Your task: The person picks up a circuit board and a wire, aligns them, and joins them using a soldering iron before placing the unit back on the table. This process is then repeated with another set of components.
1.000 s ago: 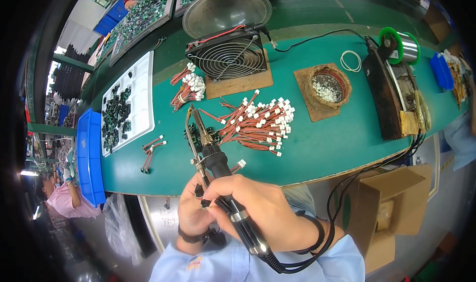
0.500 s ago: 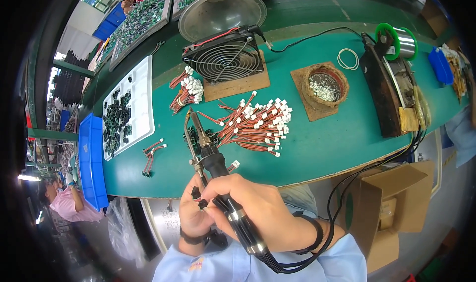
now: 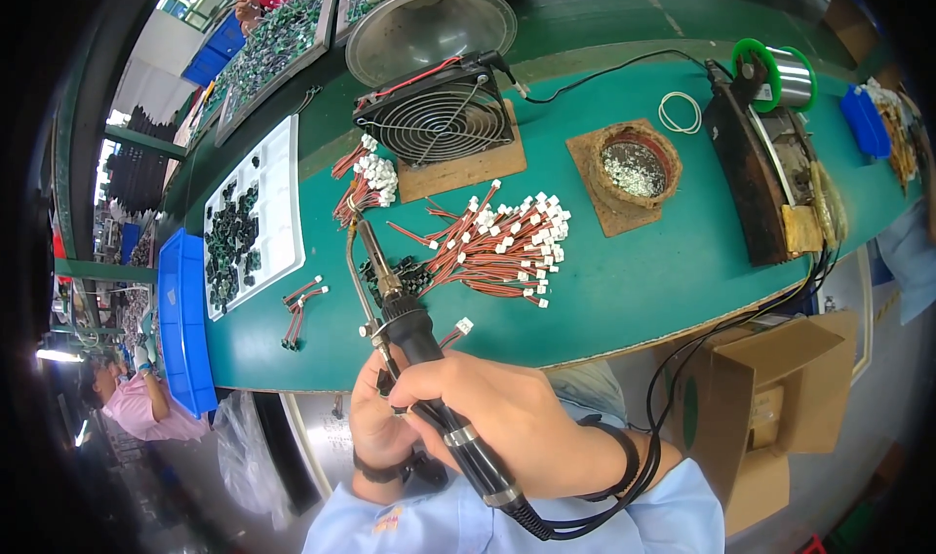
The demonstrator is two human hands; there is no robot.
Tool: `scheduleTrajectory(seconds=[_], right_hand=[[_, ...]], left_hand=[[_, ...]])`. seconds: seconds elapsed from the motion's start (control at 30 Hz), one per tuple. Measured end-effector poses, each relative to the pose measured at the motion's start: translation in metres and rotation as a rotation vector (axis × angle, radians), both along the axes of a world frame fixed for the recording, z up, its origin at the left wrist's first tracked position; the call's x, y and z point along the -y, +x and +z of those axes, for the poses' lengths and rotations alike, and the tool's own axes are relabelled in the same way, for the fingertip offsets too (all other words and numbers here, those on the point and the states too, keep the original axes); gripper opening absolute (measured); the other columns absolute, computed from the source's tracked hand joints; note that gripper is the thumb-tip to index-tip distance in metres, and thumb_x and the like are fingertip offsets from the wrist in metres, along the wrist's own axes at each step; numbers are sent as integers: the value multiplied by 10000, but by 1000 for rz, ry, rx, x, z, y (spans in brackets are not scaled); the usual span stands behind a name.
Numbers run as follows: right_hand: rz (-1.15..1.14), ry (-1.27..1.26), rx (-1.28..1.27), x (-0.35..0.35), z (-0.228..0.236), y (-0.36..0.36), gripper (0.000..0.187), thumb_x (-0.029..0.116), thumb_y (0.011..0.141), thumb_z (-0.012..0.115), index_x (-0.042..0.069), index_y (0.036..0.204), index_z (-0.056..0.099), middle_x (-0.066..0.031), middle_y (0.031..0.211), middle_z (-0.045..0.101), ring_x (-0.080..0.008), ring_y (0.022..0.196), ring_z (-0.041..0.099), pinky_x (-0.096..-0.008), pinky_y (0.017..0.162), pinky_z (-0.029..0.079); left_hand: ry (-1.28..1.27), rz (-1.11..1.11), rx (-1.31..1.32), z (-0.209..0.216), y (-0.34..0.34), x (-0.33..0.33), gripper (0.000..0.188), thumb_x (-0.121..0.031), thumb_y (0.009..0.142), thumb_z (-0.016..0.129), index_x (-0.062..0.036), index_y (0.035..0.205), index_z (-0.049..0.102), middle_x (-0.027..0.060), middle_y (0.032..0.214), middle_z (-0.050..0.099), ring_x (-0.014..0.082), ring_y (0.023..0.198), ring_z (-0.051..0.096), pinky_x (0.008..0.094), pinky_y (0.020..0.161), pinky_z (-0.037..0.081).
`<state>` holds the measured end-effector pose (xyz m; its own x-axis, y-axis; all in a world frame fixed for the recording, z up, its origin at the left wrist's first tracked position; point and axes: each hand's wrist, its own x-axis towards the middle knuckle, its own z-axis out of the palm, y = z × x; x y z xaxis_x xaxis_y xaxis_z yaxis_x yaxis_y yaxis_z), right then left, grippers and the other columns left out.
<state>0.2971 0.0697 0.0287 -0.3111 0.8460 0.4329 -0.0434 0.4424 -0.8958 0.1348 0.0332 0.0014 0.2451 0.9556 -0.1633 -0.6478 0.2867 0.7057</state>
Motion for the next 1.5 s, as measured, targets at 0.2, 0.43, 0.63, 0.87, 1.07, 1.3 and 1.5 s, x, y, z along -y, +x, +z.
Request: scheduleTrajectory(seconds=[0.2, 0.43, 0.63, 0.87, 1.07, 1.3, 1.5], right_hand=[[-22, -13, -25, 2, 1, 1, 339, -51, 643, 755, 65, 907, 577, -36, 807, 642, -162, 624, 616, -254, 548, 472], [-18, -5, -24, 2, 2, 3, 322, -51, 636, 756, 66, 885, 589, -36, 811, 645, -164, 608, 604, -263, 533, 462], [-21, -14, -38, 4, 2, 3, 330, -52, 645, 749, 58, 903, 574, -52, 805, 647, -174, 609, 608, -264, 533, 467], [6, -5, -74, 5, -5, 5, 358, -57, 640, 719, 53, 942, 559, -62, 785, 611, -191, 607, 595, -275, 521, 462], [29, -8, -68, 4, -5, 8, 410, -49, 623, 662, 72, 999, 551, -56, 709, 526, -204, 589, 554, -300, 517, 445], [55, 1, -62, 1, -2, 9, 428, -65, 638, 705, 88, 1006, 548, -92, 777, 591, -222, 602, 590, -294, 494, 451], [92, 25, -37, 0, -3, 10, 430, -71, 645, 724, 99, 999, 550, -106, 809, 626, -227, 621, 616, -287, 494, 462]], left_hand=[[3, 23, -49, 1, -1, 4, 275, -247, 892, 587, -12, 956, 460, 70, 914, 496, 140, 841, 481, 265, 748, 402], [9, 26, -85, 2, 0, 4, 271, -239, 890, 589, -11, 964, 463, 68, 923, 501, 145, 847, 491, 270, 755, 408], [34, 52, -68, 0, 2, 6, 255, -228, 890, 590, -16, 954, 464, 64, 909, 502, 141, 832, 490, 270, 746, 406], [23, 38, -42, 1, 8, 2, 258, -236, 881, 606, -27, 927, 462, 57, 885, 510, 130, 810, 483, 261, 732, 399], [-16, 72, -54, -2, 9, 4, 244, -220, 869, 623, -41, 917, 463, 53, 864, 524, 129, 796, 487, 258, 722, 398], [-54, 74, -2, 0, 9, 3, 234, -199, 868, 625, -43, 949, 470, 56, 893, 540, 130, 813, 501, 264, 724, 411], [-60, 53, 21, 1, 5, 5, 231, -181, 879, 607, -41, 1002, 470, 61, 946, 552, 137, 842, 532, 273, 750, 432]])
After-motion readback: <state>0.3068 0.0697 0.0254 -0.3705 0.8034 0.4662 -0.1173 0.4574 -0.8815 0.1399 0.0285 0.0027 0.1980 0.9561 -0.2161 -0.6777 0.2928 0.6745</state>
